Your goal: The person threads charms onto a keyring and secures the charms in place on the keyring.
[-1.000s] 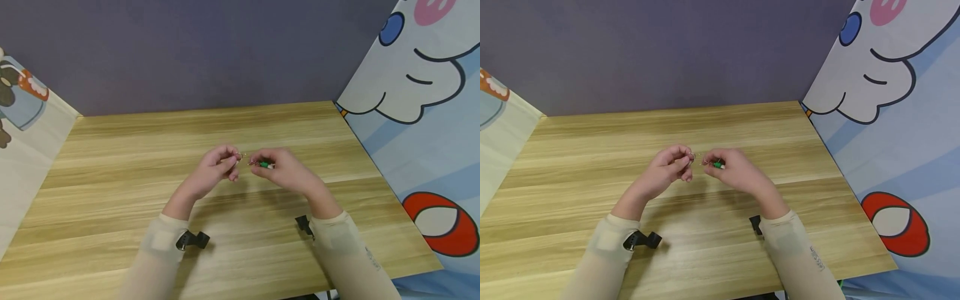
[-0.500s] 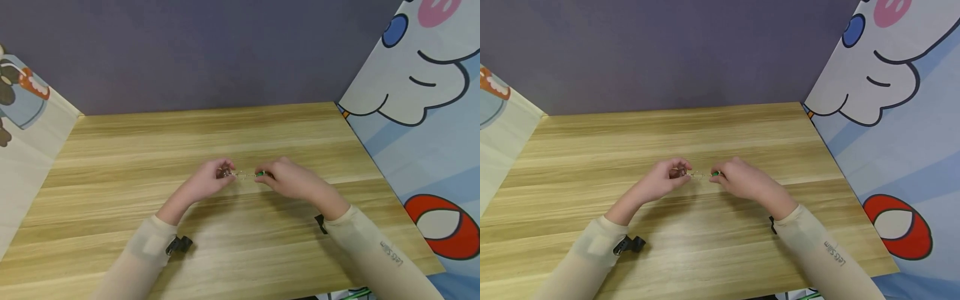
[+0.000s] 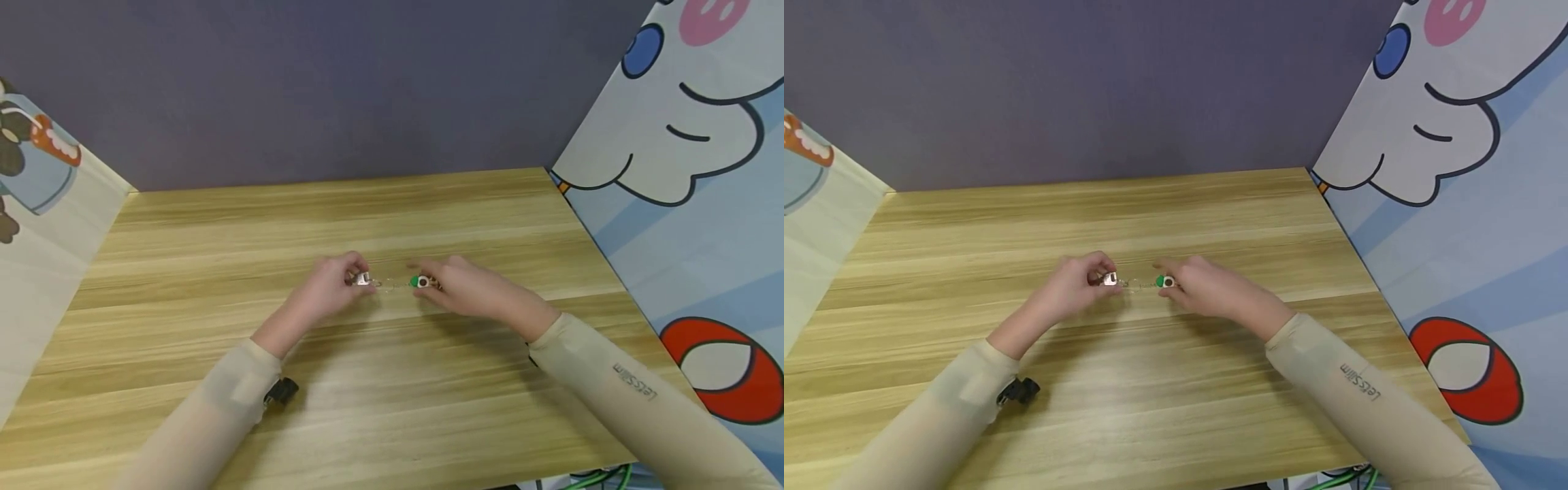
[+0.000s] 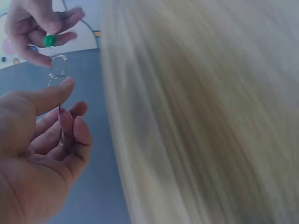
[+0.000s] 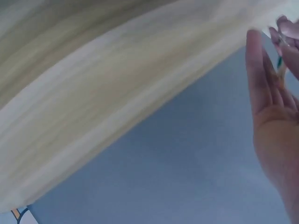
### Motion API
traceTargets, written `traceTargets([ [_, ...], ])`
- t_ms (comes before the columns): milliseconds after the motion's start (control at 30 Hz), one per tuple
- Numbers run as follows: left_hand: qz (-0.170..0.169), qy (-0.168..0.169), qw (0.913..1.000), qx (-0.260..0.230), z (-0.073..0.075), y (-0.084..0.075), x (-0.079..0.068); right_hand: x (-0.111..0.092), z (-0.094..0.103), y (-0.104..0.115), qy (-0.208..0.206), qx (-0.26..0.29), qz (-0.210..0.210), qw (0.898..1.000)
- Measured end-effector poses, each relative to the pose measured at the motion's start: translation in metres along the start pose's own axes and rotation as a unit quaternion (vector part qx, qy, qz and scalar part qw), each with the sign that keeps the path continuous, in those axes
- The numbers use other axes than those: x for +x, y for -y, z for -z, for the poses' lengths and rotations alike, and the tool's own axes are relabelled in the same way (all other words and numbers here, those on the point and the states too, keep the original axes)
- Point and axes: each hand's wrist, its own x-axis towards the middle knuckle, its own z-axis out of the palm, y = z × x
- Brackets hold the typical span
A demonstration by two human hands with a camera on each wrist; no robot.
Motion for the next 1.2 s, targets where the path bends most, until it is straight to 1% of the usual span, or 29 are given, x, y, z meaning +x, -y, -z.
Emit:
traceTargets([
  [133,0.001,0.011,0.9999,-0.012,0.001,0.011,0.010,0.010,-0.006,-0.013,-0.019,-0.002,-0.024,1.000],
  [200,-0.006,0.017,0.9998,-0.004,0.001,0.017,0.016,0.016,-0.008,-0.021,-0.023,-0.006,-0.033,0.999],
  [400,-0.027,0.026,0.9987,0.035,0.000,0.035,0.033,0.033,-0.018,-0.040,-0.022,-0.009,-0.043,0.999],
  [633,-0.035,0.029,0.9975,0.054,0.001,0.046,0.045,0.044,-0.029,-0.056,-0.037,0.011,-0.084,0.996],
  [767,-0.033,0.023,0.9983,0.043,0.000,0.049,0.047,0.047,-0.034,-0.062,-0.045,0.028,-0.101,0.993],
  [900,-0.025,0.015,0.9994,0.018,-0.004,0.054,0.047,0.048,-0.038,-0.065,-0.046,0.048,-0.119,0.991],
  [967,-0.019,0.014,0.9997,-0.003,-0.006,0.057,0.047,0.047,-0.039,-0.066,-0.047,0.059,-0.127,0.989],
  [1100,0.008,0.015,0.9985,-0.052,-0.010,0.063,0.048,0.046,-0.041,-0.067,-0.043,0.058,-0.131,0.989],
  [1200,0.025,0.016,0.9971,-0.070,-0.012,0.065,0.049,0.045,-0.042,-0.068,-0.036,0.045,-0.124,0.991],
])
